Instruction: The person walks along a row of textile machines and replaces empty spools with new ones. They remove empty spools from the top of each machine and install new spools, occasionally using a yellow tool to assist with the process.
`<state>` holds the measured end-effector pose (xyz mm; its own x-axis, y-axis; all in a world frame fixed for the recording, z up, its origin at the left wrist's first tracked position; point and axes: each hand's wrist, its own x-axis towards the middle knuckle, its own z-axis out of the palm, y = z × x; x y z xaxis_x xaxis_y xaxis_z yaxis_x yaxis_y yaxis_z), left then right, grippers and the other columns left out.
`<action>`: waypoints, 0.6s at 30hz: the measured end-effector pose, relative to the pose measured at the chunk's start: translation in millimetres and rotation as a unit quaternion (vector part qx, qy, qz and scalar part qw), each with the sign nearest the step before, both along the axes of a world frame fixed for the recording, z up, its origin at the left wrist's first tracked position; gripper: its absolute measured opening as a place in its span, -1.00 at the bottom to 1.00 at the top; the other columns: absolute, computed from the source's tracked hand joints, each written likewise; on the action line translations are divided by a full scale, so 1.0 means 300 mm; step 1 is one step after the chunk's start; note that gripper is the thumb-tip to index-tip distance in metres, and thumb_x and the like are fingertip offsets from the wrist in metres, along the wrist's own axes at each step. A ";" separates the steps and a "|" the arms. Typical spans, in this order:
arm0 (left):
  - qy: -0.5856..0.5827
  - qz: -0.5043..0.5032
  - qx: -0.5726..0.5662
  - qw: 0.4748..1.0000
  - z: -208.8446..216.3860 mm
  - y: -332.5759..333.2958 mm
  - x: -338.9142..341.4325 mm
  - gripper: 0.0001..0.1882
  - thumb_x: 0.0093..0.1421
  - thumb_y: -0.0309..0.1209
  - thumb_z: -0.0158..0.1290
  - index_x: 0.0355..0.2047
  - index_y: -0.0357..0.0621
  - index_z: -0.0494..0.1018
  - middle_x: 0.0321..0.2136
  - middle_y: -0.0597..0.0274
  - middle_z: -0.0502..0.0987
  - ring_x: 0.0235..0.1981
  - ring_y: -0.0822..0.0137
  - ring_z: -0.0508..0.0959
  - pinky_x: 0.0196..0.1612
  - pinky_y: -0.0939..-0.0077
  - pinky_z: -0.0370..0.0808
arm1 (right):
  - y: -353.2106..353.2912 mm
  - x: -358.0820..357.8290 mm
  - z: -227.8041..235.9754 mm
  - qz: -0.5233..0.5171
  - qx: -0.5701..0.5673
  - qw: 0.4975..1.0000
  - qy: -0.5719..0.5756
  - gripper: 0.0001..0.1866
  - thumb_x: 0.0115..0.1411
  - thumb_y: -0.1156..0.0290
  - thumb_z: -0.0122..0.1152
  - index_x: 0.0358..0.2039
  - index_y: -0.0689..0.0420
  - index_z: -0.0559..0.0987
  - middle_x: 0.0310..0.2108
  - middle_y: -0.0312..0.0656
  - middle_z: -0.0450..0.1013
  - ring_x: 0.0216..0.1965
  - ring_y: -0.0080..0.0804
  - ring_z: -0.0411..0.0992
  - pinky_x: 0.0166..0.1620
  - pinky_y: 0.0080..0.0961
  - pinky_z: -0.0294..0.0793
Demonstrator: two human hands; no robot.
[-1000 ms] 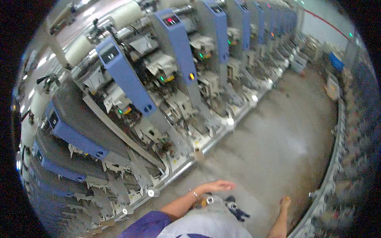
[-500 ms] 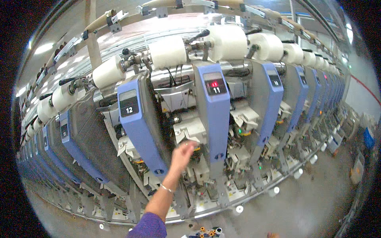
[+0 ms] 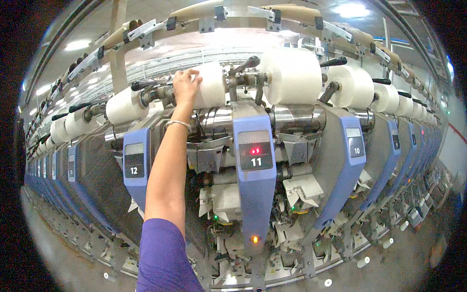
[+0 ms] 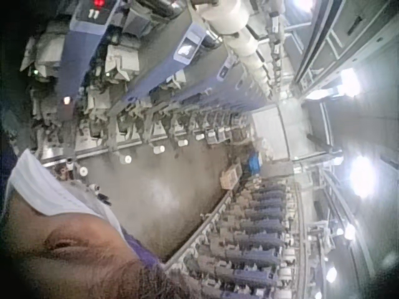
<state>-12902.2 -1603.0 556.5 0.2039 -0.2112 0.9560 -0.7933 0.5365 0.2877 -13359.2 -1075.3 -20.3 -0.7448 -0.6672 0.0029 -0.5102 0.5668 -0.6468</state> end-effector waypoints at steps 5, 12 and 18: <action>-0.017 0.084 0.093 0.992 0.099 -0.075 -0.021 -0.88 0.08 -0.41 0.22 -0.38 -0.13 0.56 -0.32 0.04 0.54 -0.19 0.04 0.51 -0.03 0.18 0.44 | -0.071 -0.027 0.003 0.019 -0.001 1.000 -0.018 -0.62 0.10 0.20 0.27 -0.28 0.30 0.55 -0.33 0.09 0.52 -0.31 -0.10 0.52 -0.26 -0.17 0.52; -0.017 -0.394 0.319 0.862 -0.173 0.278 -0.009 -0.91 0.32 -0.54 -0.12 -0.32 -0.24 0.38 -0.58 0.25 0.50 -0.55 0.41 0.52 -0.46 0.50 0.48 | -0.101 -0.011 0.019 0.033 -0.004 0.999 -0.037 -0.65 0.11 0.24 0.26 -0.28 0.32 0.55 -0.33 0.08 0.52 -0.32 -0.10 0.52 -0.27 -0.18 0.53; -0.117 -0.274 0.401 0.866 -0.856 0.657 0.002 -0.92 0.22 -0.54 -0.03 -0.28 -0.12 0.34 -0.54 0.14 0.56 -0.46 0.17 0.64 -0.39 0.30 0.54 | -0.122 0.019 0.012 0.031 -0.001 0.998 -0.051 -0.67 0.11 0.28 0.25 -0.28 0.33 0.54 -0.33 0.08 0.52 -0.33 -0.10 0.53 -0.27 -0.19 0.55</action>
